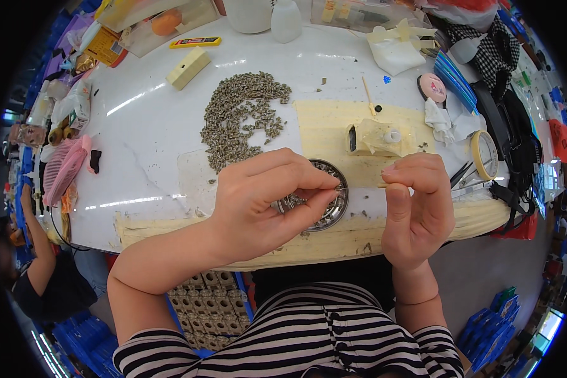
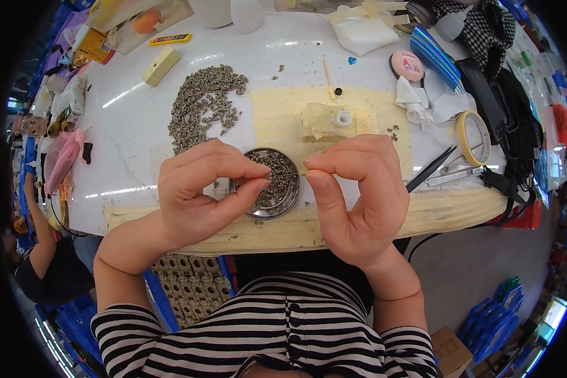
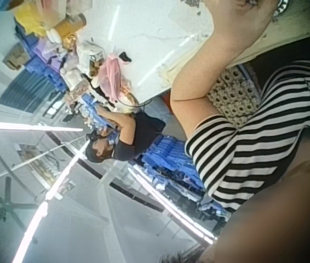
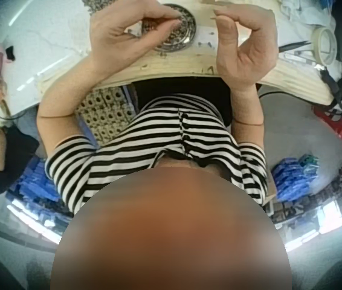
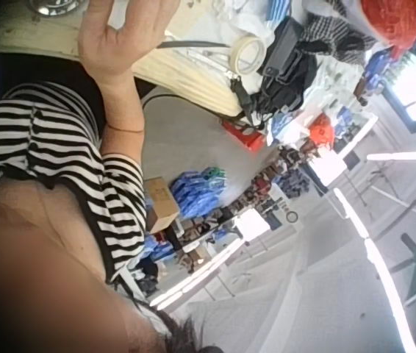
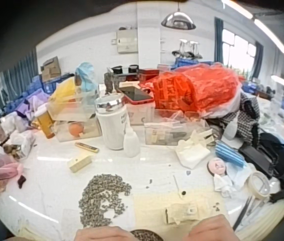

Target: The person picks up a small black component and a thin wire, threading the wire through the component by hand. The person then uses tweezers to precisely position and attach the component onto a small white electronic base on the table.

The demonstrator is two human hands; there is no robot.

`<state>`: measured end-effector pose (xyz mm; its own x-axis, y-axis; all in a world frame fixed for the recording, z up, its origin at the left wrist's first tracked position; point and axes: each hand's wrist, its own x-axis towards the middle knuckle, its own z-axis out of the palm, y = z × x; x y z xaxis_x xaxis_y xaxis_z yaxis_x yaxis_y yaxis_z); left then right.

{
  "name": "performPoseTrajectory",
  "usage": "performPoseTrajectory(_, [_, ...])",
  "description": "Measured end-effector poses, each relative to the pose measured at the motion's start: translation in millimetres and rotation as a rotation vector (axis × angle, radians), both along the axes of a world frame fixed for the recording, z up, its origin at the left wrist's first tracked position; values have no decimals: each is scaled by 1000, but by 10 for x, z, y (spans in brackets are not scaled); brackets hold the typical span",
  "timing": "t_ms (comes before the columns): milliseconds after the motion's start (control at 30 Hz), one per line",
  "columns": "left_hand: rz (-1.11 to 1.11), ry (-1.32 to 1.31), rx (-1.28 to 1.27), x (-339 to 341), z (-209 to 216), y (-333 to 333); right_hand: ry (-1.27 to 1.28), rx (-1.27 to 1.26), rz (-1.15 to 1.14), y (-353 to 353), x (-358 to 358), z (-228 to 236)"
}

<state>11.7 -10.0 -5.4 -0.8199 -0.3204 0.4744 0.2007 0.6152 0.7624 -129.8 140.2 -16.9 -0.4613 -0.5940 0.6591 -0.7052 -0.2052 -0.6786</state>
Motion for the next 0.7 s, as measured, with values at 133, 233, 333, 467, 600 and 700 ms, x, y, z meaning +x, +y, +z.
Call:
performPoseTrajectory(133, [-5, 4, 11, 0, -3, -3, -36, 1, 0, 14, 8, 5])
performPoseTrajectory(233, [-4, 7, 7, -6, 4, 0, -104, -45, -8, 29, -12, 30])
performPoseTrajectory(333, [-3, 7, -4, -2, -3, -4, -65, -63, -107, 51, -89, 95])
performPoseTrajectory(467, [-1, 22, -3, -18, -9, -5, 300, -2, -380, 23, -277, 152])
performPoseTrajectory(600, [17, 48, -23, -31, 11, -1, 512, 157, -430, -6, -354, 180])
performPoseTrajectory(700, [-5, 63, -37, -30, 0, -13, 504, 175, -428, -24, -331, 139])
